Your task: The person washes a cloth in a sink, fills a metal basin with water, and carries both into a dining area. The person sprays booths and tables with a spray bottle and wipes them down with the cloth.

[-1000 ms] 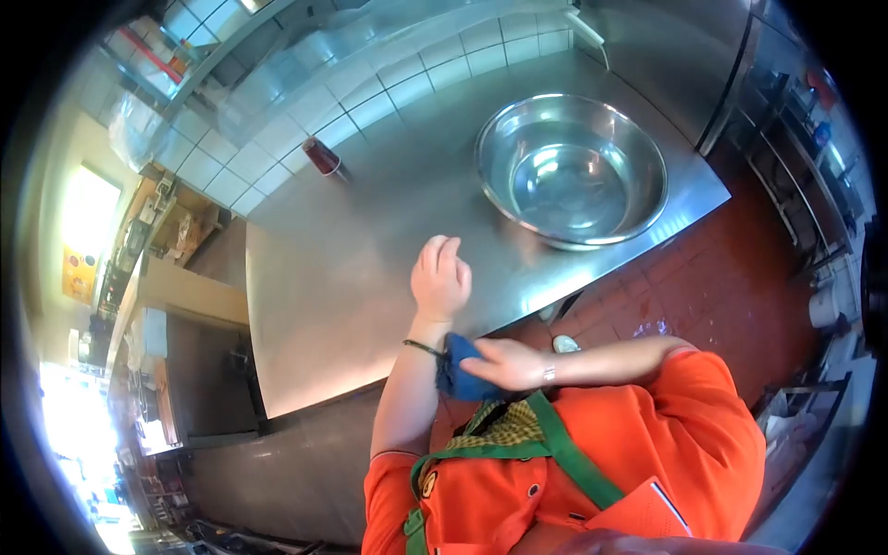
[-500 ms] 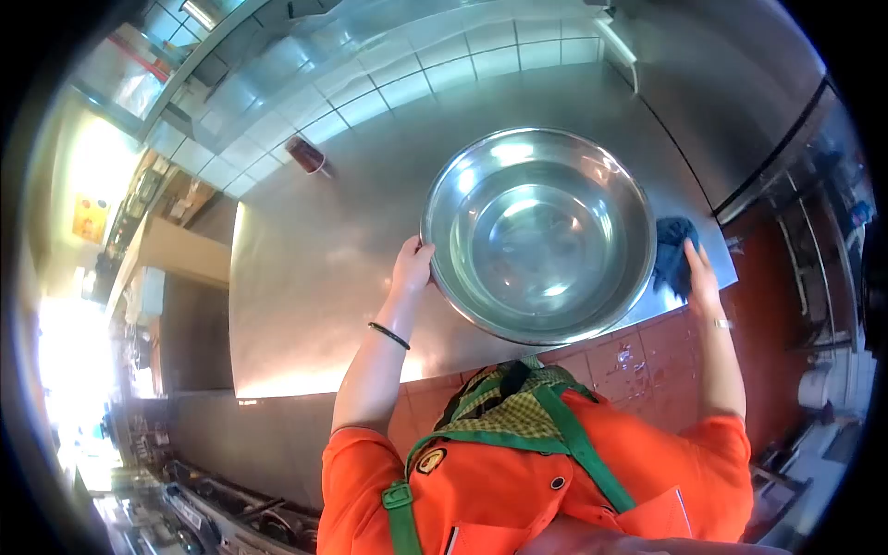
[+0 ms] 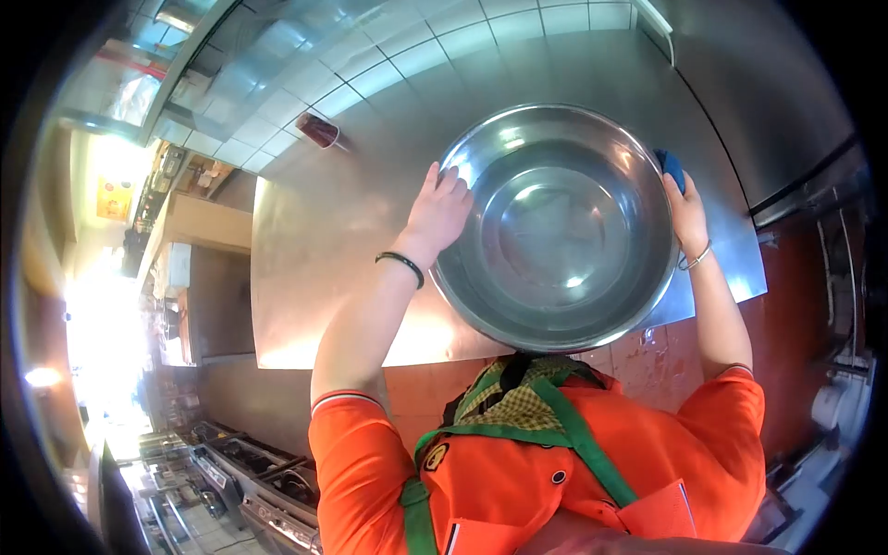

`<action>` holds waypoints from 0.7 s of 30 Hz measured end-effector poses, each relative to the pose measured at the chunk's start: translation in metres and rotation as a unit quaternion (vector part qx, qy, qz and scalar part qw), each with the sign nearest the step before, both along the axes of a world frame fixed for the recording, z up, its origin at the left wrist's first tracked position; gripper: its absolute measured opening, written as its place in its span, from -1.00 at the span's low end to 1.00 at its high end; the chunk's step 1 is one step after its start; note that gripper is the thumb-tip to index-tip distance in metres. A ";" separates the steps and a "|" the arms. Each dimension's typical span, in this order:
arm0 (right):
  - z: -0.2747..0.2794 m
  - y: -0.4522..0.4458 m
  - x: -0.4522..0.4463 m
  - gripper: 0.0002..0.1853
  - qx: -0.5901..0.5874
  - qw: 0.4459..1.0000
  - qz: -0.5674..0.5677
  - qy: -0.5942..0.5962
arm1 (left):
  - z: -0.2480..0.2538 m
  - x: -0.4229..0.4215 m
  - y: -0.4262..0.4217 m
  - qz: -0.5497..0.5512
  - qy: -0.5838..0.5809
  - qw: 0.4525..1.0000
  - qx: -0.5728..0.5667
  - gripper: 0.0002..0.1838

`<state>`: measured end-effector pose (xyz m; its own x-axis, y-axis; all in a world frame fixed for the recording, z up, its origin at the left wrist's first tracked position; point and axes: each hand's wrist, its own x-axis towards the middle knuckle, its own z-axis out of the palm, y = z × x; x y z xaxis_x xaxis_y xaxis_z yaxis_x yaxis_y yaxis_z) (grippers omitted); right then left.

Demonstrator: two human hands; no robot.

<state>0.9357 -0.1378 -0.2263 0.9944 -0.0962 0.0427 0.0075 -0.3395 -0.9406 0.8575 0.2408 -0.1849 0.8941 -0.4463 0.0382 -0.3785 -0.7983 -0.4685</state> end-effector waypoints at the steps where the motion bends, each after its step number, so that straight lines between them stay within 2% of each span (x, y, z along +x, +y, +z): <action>1: -0.003 -0.001 0.002 -0.55 0.002 1.000 -0.004 0.005 | -0.003 0.007 0.000 -0.011 0.019 0.998 0.061 -0.70; 2: -0.007 -0.003 0.004 -0.56 -0.014 1.000 -0.001 -0.004 | -0.005 0.012 0.000 -0.024 0.039 0.991 0.122 -0.70; 5: -0.009 -0.002 0.002 -0.58 -0.017 1.000 -0.005 -0.012 | -0.007 0.028 -0.001 0.012 0.098 0.984 0.146 -0.64; 6: -0.007 0.000 0.000 -0.59 -0.007 1.000 -0.005 -0.017 | -0.008 0.030 -0.002 0.007 0.107 0.978 0.178 -0.57; 10: -0.001 0.001 -0.002 -0.60 -0.012 1.000 -0.004 0.000 | -0.008 0.036 -0.005 -0.016 0.113 0.975 0.190 -0.53; 12: -0.004 0.000 -0.001 -0.59 -0.024 0.999 -0.007 -0.020 | -0.005 0.037 -0.002 0.021 0.052 0.995 0.088 -0.47; 13: -0.001 -0.001 -0.001 -0.59 -0.024 0.999 -0.006 -0.020 | 0.001 0.031 -0.003 0.022 0.052 0.995 0.087 -0.47; 14: 0.005 -0.001 -0.001 -0.58 -0.040 0.999 0.000 0.005 | 0.011 0.019 -0.006 0.107 0.018 0.992 -0.068 -0.43; 15: 0.010 0.000 0.001 -0.57 -0.057 0.998 0.007 0.028 | 0.019 0.005 -0.007 0.189 -0.021 0.956 -0.222 -0.39; 16: 0.008 -0.001 0.004 -0.57 -0.057 0.998 0.013 0.020 | 0.020 -0.011 -0.005 0.292 0.020 0.908 -0.301 -0.39; 17: 0.003 -0.004 0.009 -0.54 0.008 0.997 0.064 0.035 | 0.018 -0.029 -0.001 0.387 0.057 0.839 -0.377 -0.38; 18: -0.001 -0.007 0.014 -0.50 0.071 0.989 0.120 0.049 | -0.007 -0.047 0.018 0.362 0.157 0.746 -0.536 -0.42; 19: 0.000 -0.009 0.015 -0.50 0.112 0.985 0.115 0.068 | -0.028 -0.068 0.036 0.316 0.240 0.622 -0.675 -0.45; 21: 0.005 0.002 0.015 -0.50 0.180 0.976 0.112 0.057 | -0.023 -0.096 0.016 0.461 0.211 0.411 -0.758 -0.53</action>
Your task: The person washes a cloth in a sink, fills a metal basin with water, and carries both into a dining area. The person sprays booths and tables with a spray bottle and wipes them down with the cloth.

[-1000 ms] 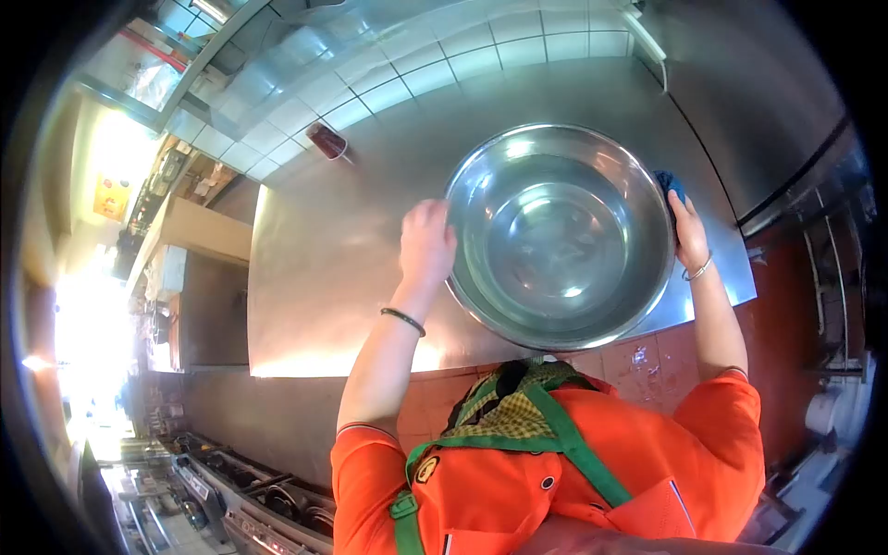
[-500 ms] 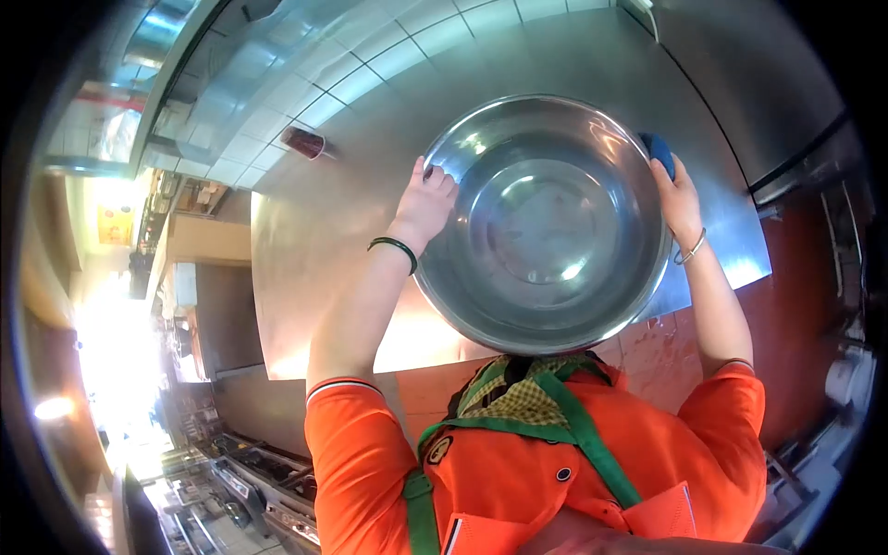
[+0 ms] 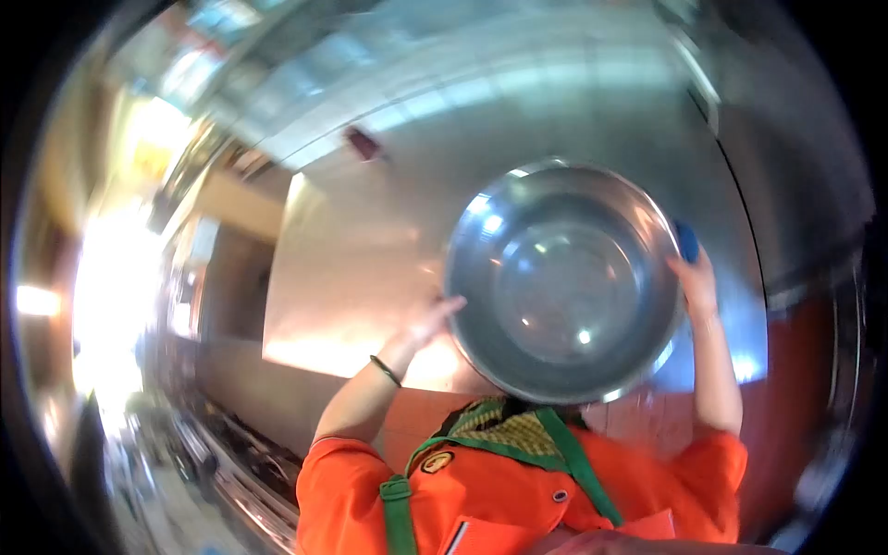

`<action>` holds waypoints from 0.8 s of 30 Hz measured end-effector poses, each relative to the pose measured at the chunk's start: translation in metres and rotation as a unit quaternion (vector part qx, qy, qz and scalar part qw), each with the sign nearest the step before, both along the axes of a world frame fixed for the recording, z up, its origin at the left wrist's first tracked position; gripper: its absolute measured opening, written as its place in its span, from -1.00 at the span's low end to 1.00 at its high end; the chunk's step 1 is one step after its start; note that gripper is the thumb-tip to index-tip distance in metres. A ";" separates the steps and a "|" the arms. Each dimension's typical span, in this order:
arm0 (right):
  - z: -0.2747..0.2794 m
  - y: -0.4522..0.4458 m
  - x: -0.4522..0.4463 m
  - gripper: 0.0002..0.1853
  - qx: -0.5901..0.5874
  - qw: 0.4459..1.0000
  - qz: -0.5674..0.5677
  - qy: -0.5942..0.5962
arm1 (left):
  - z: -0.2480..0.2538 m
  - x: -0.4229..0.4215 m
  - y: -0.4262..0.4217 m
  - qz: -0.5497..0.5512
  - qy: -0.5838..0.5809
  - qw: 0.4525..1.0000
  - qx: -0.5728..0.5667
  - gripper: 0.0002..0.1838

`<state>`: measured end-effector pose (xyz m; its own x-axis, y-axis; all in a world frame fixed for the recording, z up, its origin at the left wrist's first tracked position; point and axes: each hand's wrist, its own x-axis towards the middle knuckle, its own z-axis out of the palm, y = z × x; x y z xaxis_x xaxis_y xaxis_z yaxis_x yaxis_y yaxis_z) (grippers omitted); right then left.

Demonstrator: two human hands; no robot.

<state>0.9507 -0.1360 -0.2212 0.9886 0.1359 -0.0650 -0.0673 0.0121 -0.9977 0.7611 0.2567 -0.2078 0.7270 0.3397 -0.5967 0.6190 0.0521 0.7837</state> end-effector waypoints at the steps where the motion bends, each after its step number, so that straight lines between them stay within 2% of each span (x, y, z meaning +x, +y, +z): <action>1: 0.010 0.006 -0.004 -0.50 0.012 1.000 0.012 0.012 | -0.005 -0.009 -0.004 0.030 -0.070 0.994 -0.082 -0.57; 2: 0.002 0.007 -0.001 -0.49 0.067 0.996 0.040 0.045 | -0.012 -0.016 -0.005 0.061 -0.144 0.975 -0.159 -0.60; 3: 0.002 0.007 -0.002 -0.47 0.017 0.998 0.039 0.055 | -0.016 -0.017 -0.009 0.105 -0.143 0.981 -0.083 -0.61; 4: 0.006 0.013 -0.008 -0.47 0.043 0.998 0.032 0.036 | -0.019 -0.017 -0.011 0.150 -0.133 0.980 -0.010 -0.62; 6: 0.002 0.018 -0.010 -0.45 0.062 0.997 0.050 0.007 | -0.023 -0.022 -0.005 0.130 -0.137 0.977 0.097 -0.66; 7: 0.012 0.019 -0.012 -0.47 0.053 0.997 0.047 0.000 | -0.029 -0.023 -0.005 0.153 -0.152 0.971 0.101 -0.66; 8: 0.015 0.019 -0.011 -0.47 0.055 0.996 0.063 -0.012 | -0.042 -0.027 -0.006 0.165 -0.175 0.968 0.075 -0.70; 9: 0.018 0.021 -0.011 -0.49 -0.014 0.998 0.049 -0.024 | -0.054 -0.029 -0.002 0.171 -0.199 0.964 0.047 -0.73; 10: 0.023 0.027 -0.014 -0.51 -0.083 0.995 0.031 -0.038 | -0.042 -0.037 -0.003 0.180 -0.210 0.960 0.047 -0.73; 12: 0.034 0.054 -0.026 -0.52 -0.071 0.995 0.058 -0.047 | -0.015 -0.070 0.001 0.245 -0.184 0.951 0.040 -0.75; 14: 0.033 0.079 -0.029 -0.53 -0.063 0.993 0.090 -0.052 | -0.030 -0.096 0.022 0.265 -0.217 0.940 0.009 -0.74; 16: 0.019 0.106 -0.021 -0.49 -0.141 0.981 0.123 -0.044 | -0.037 -0.118 0.044 0.288 -0.249 0.924 -0.018 -0.73; 19: 0.024 0.172 -0.047 -0.50 -0.076 0.982 0.169 -0.042 | -0.023 -0.168 0.081 0.339 -0.250 0.907 0.007 -0.69; 21: 0.031 0.225 -0.075 -0.50 -0.036 0.978 0.200 -0.042 | 0.007 -0.210 0.109 0.329 -0.233 0.915 -0.025 -0.68; 22: 0.042 0.248 -0.094 -0.53 -0.012 0.972 0.236 -0.012 | 0.012 -0.230 0.124 0.342 -0.239 0.909 -0.021 -0.68; 24: 0.051 0.308 -0.129 -0.56 0.013 0.957 0.288 0.013 | 0.021 -0.270 0.162 0.357 -0.290 0.884 -0.088 -0.70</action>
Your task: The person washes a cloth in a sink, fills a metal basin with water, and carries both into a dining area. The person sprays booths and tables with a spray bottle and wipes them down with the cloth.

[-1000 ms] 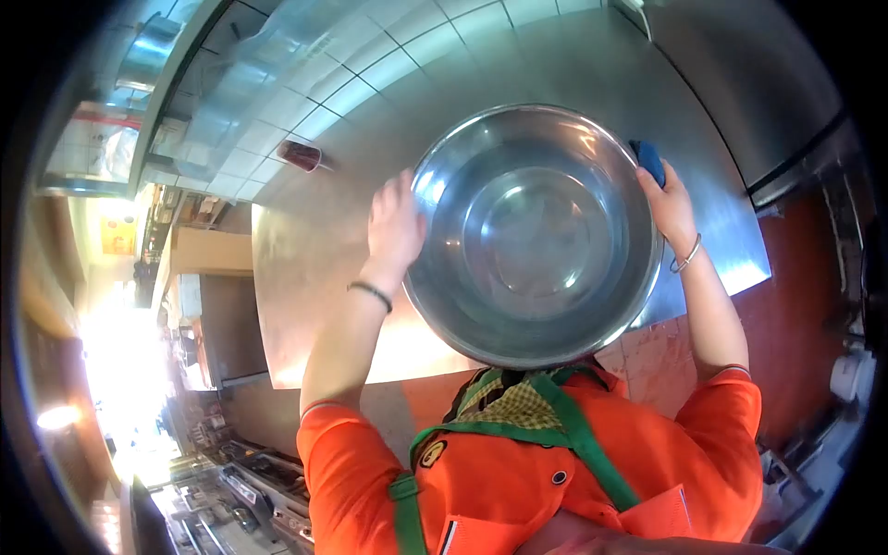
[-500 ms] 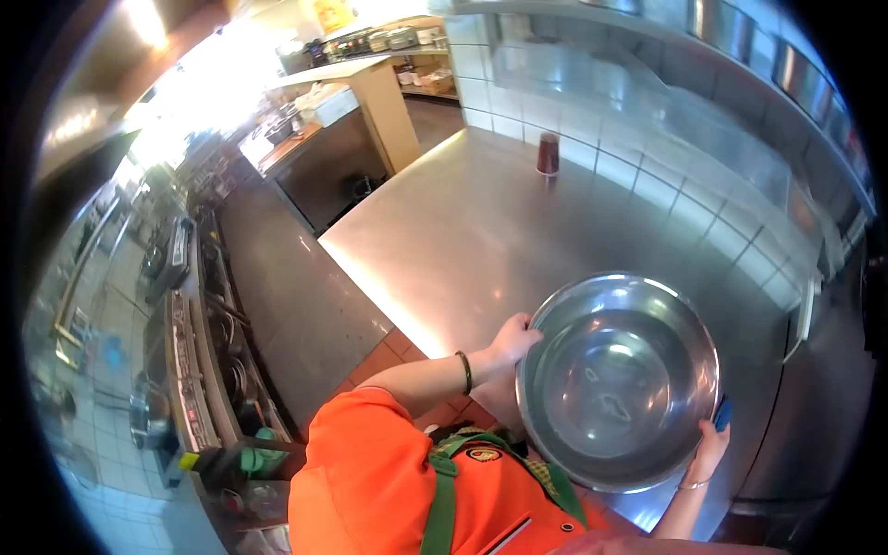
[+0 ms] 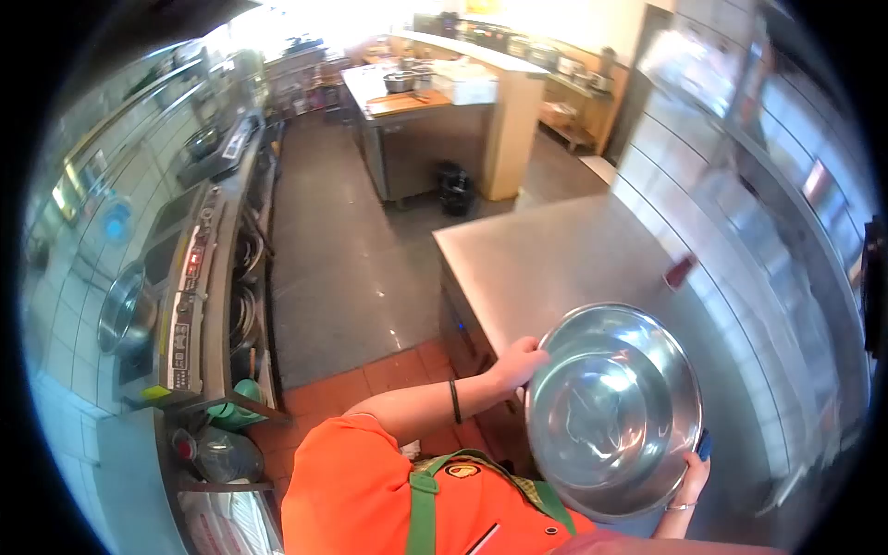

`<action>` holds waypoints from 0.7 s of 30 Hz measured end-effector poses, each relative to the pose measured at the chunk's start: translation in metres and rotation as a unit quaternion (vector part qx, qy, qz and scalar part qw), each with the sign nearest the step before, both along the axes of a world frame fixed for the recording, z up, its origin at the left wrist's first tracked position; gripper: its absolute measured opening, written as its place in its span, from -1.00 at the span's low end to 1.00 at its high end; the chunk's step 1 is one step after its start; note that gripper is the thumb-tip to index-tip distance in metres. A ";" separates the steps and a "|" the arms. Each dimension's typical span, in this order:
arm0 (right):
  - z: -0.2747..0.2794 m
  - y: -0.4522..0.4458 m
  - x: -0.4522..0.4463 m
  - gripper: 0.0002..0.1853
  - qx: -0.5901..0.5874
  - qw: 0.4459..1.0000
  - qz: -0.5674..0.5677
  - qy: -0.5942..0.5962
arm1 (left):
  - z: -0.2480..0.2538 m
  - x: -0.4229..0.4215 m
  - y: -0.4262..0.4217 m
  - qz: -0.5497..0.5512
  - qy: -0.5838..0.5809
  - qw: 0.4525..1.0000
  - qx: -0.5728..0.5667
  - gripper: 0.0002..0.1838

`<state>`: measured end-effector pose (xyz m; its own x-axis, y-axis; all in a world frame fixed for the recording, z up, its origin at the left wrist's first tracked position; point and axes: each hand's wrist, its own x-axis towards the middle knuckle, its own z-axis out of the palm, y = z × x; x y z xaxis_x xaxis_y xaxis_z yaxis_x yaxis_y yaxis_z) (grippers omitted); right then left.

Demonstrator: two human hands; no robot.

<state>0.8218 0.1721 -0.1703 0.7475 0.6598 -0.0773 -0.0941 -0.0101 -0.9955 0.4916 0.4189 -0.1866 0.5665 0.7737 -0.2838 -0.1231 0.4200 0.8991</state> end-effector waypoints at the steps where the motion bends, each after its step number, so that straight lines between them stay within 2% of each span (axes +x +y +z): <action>1: -0.004 0.023 -0.006 -0.57 -0.009 1.000 0.011 -0.011 | 0.001 -0.018 0.020 0.003 -0.014 1.000 0.004 -0.75; 2: -0.006 0.044 -0.010 -0.58 -0.018 0.999 0.020 -0.021 | 0.005 -0.036 0.037 0.017 -0.015 1.000 0.003 -0.75; 3: -0.008 0.069 -0.011 -0.46 -0.071 0.996 0.059 0.020 | 0.016 -0.057 0.055 0.033 -0.034 0.999 0.002 -0.77; 5: -0.010 0.123 -0.035 -0.47 -0.034 0.997 0.070 0.024 | 0.062 -0.098 0.077 0.045 -0.056 0.997 -0.014 -0.86; 6: -0.012 0.151 -0.047 -0.47 -0.002 0.997 0.071 0.025 | 0.063 -0.116 0.098 0.048 -0.053 0.997 -0.011 -0.86; 8: -0.015 0.203 -0.057 -0.48 -0.026 0.997 0.073 0.001 | 0.066 -0.144 0.134 0.058 -0.079 0.995 -0.004 -0.90; 10: -0.004 0.266 -0.081 -0.48 -0.010 0.991 0.135 -0.001 | 0.077 -0.174 0.165 0.086 -0.069 0.994 -0.012 -0.92; 13: 0.001 0.357 -0.102 -0.47 -0.026 0.985 0.168 0.004 | 0.075 -0.206 0.223 0.114 -0.125 0.985 -0.042 -0.93; 16: -0.024 0.446 -0.086 -0.49 -0.050 0.979 0.198 0.011 | 0.071 -0.229 0.283 0.150 -0.093 0.984 -0.032 -0.93; 18: -0.045 0.517 -0.081 -0.53 -0.020 0.977 0.200 -0.076 | 0.082 -0.240 0.323 0.188 -0.068 0.979 -0.044 -0.92; 20: -0.018 0.554 -0.123 -0.58 -0.044 0.982 0.182 -0.003 | 0.082 -0.245 0.363 0.166 -0.054 0.985 0.009 -0.90; 21: -0.018 0.578 -0.126 -0.57 -0.028 0.982 0.189 -0.007 | 0.078 -0.249 0.388 0.161 -0.042 0.986 0.018 -0.89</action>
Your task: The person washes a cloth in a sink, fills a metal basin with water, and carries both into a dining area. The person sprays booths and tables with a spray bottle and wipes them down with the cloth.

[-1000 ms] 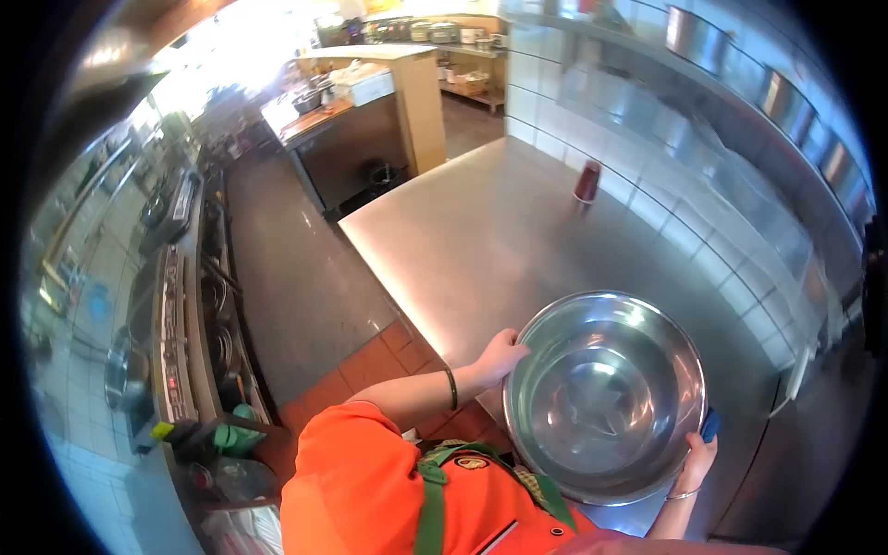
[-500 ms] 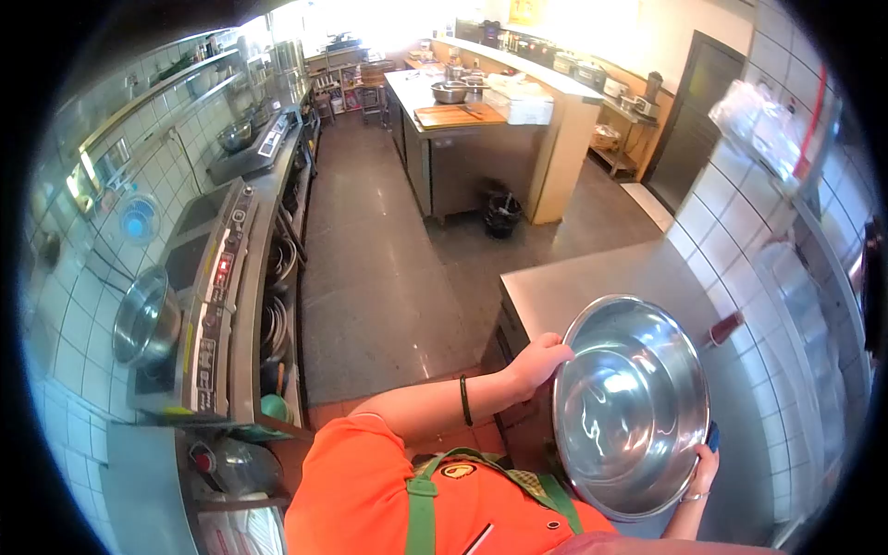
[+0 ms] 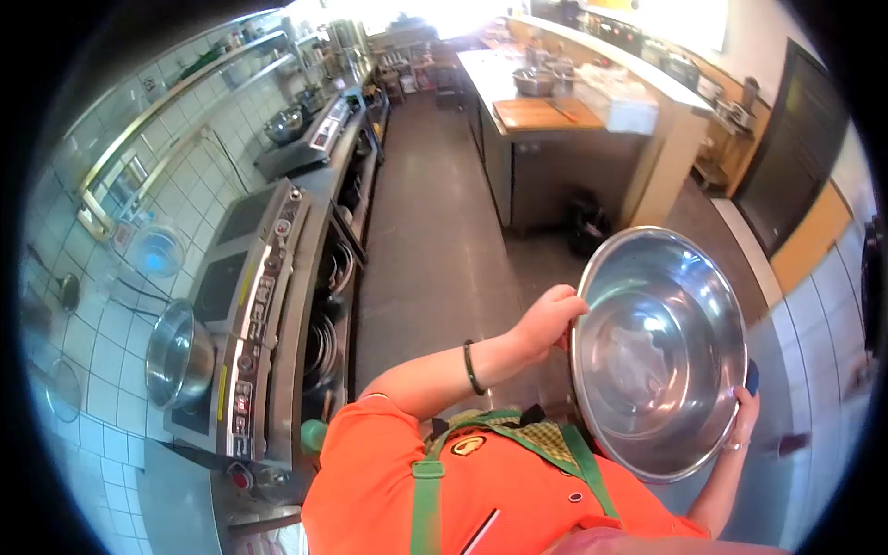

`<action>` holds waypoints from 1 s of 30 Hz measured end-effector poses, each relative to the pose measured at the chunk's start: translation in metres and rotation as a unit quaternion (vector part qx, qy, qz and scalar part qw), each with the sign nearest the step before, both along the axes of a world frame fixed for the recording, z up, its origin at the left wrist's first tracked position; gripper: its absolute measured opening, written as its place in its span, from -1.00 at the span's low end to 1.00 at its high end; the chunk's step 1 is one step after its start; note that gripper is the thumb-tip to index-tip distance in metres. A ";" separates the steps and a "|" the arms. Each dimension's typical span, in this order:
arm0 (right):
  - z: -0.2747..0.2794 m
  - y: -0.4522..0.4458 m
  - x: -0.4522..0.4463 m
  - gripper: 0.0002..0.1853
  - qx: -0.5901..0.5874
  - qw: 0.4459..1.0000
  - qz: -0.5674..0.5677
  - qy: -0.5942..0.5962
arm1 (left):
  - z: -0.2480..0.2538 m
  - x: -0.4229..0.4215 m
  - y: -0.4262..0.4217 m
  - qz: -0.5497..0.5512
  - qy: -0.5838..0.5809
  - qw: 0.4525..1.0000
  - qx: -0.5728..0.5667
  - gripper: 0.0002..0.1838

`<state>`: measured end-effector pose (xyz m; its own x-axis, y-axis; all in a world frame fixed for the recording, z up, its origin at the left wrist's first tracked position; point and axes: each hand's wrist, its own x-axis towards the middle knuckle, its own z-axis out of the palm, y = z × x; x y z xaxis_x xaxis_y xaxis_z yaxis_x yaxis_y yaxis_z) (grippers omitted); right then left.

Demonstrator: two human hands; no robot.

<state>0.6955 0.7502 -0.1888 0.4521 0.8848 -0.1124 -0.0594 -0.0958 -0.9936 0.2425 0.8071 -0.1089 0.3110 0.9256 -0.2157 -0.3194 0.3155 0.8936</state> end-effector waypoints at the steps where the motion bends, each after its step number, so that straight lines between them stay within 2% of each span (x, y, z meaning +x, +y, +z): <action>1: -0.003 0.025 0.003 -0.57 0.021 1.000 0.004 -0.004 | -0.003 -0.003 0.029 -0.008 0.011 1.000 0.011 -0.87; 4: -0.029 0.064 0.023 -0.56 0.053 0.998 -0.025 -0.012 | -0.007 -0.001 0.089 -0.035 0.034 0.999 0.008 -0.83; 7: -0.009 0.117 -0.005 -0.54 0.033 0.999 -0.028 0.016 | -0.014 0.005 0.187 -0.065 0.039 0.997 0.011 -0.84; 8: -0.010 0.129 -0.008 -0.53 0.049 0.997 -0.011 0.067 | -0.020 0.010 0.217 -0.085 0.029 0.996 0.013 -0.84; 9: -0.021 0.138 -0.002 -0.53 0.044 0.997 -0.024 0.063 | -0.023 0.015 0.241 -0.107 0.016 0.994 0.014 -0.85; 11: -0.037 0.151 0.004 -0.53 0.050 0.990 -0.132 0.006 | -0.030 0.021 0.292 -0.154 0.018 0.987 0.035 -0.85; 12: -0.035 0.147 0.003 -0.54 0.020 0.987 -0.159 -0.012 | -0.033 0.031 0.306 -0.192 0.024 0.980 0.042 -0.85; 13: -0.047 0.153 0.014 -0.55 0.035 0.984 -0.175 -0.010 | -0.025 0.040 0.324 -0.184 0.032 0.982 0.012 -0.85; 15: -0.049 0.159 0.020 -0.69 -0.011 0.965 -0.254 -0.064 | -0.031 0.063 0.367 -0.238 0.017 0.971 0.010 -0.86; 17: -0.030 0.178 0.008 -0.80 -0.029 0.945 -0.316 -0.077 | -0.032 0.088 0.396 -0.234 0.011 0.972 -0.005 -0.85; 18: -0.041 0.167 0.023 -0.79 -0.033 0.945 -0.318 -0.070 | -0.037 0.096 0.403 -0.269 0.007 0.963 -0.007 -0.87; 19: -0.016 0.183 0.003 -0.76 -0.041 0.941 -0.331 -0.052 | -0.042 0.107 0.419 -0.272 0.005 0.962 -0.024 -0.88; 22: -0.019 0.215 0.049 -0.70 -0.031 0.944 -0.326 -0.039 | -0.056 0.161 0.475 -0.293 0.002 0.954 -0.063 -0.90; 25: -0.011 0.268 0.095 -0.66 -0.077 0.927 -0.354 -0.091 | -0.066 0.219 0.529 -0.312 0.028 0.948 -0.056 -0.92; 28: 0.002 0.313 0.134 -0.62 -0.061 0.916 -0.391 -0.062 | -0.072 0.278 0.571 -0.268 0.049 0.959 -0.079 -0.93; 30: -0.005 0.343 0.179 -0.64 -0.044 0.906 -0.409 -0.097 | -0.072 0.325 0.612 -0.268 0.049 0.960 -0.068 -0.93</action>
